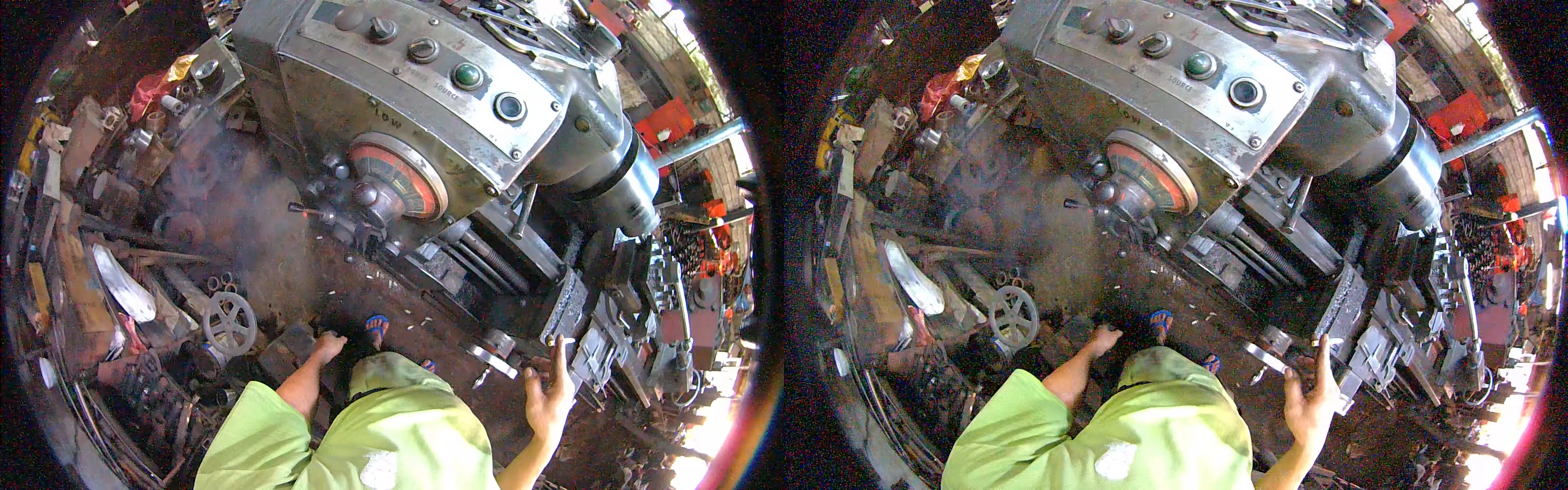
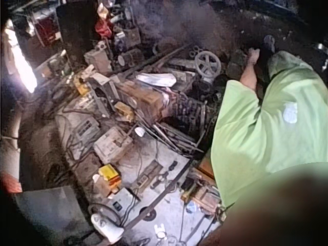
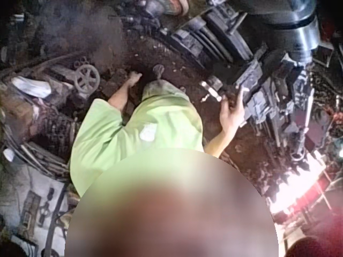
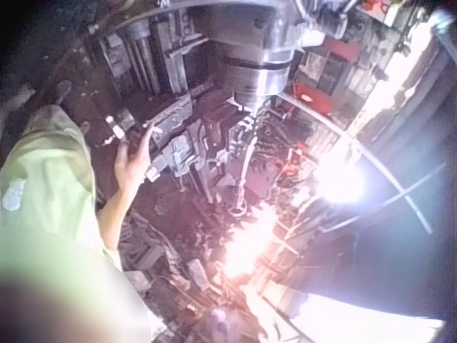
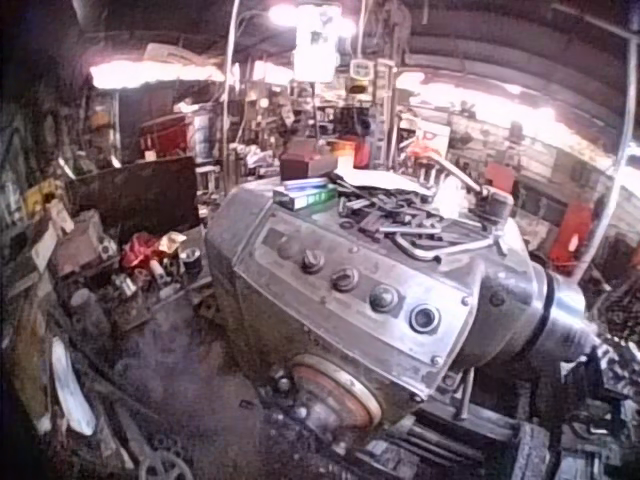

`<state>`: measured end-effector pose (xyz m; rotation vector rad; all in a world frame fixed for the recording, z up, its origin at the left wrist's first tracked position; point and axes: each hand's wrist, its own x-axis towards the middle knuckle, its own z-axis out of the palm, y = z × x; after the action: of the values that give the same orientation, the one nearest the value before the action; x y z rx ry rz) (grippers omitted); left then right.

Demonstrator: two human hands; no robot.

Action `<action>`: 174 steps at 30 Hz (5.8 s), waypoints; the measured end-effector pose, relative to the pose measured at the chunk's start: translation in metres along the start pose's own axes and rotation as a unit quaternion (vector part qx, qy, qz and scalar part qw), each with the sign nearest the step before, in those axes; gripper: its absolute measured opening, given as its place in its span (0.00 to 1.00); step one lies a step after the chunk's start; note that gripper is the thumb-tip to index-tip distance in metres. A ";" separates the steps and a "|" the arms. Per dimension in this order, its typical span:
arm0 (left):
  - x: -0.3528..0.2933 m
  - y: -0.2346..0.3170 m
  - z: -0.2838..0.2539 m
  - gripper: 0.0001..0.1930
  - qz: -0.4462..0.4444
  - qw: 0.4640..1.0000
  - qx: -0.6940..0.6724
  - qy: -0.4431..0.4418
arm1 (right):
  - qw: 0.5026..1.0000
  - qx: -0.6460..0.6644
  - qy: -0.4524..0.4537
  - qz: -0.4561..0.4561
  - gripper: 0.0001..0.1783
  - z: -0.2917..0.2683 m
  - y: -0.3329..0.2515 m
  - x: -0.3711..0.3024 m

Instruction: The person operates a metal lathe, adjusting the chuck and tool post while holding a paper. They engage the machine, make fine adjustments to the cutting tool, and monitor the machining process.

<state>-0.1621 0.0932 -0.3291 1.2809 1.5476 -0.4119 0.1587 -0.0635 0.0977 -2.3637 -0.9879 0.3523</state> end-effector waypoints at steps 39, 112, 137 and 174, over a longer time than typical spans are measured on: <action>0.062 0.077 -0.086 0.30 0.055 0.989 -0.085 0.111 | 0.999 0.021 0.028 0.035 0.41 0.001 0.002 0.000; 0.051 0.273 -0.073 0.20 0.192 0.973 -0.121 -0.036 | 0.997 0.035 0.050 0.044 0.40 -0.022 0.016 -0.016; -0.088 0.242 -0.221 0.33 0.275 0.873 0.009 0.402 | 0.998 0.012 0.046 0.040 0.40 -0.024 0.032 -0.016; -0.067 0.285 -0.305 0.21 0.484 0.770 0.136 0.394 | 0.968 0.207 0.118 0.078 0.39 -0.017 0.050 -0.053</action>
<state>-0.0704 0.4010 -0.0543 2.4660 1.2014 0.6923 0.1574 -0.1372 0.0837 -2.0450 -0.5549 0.2947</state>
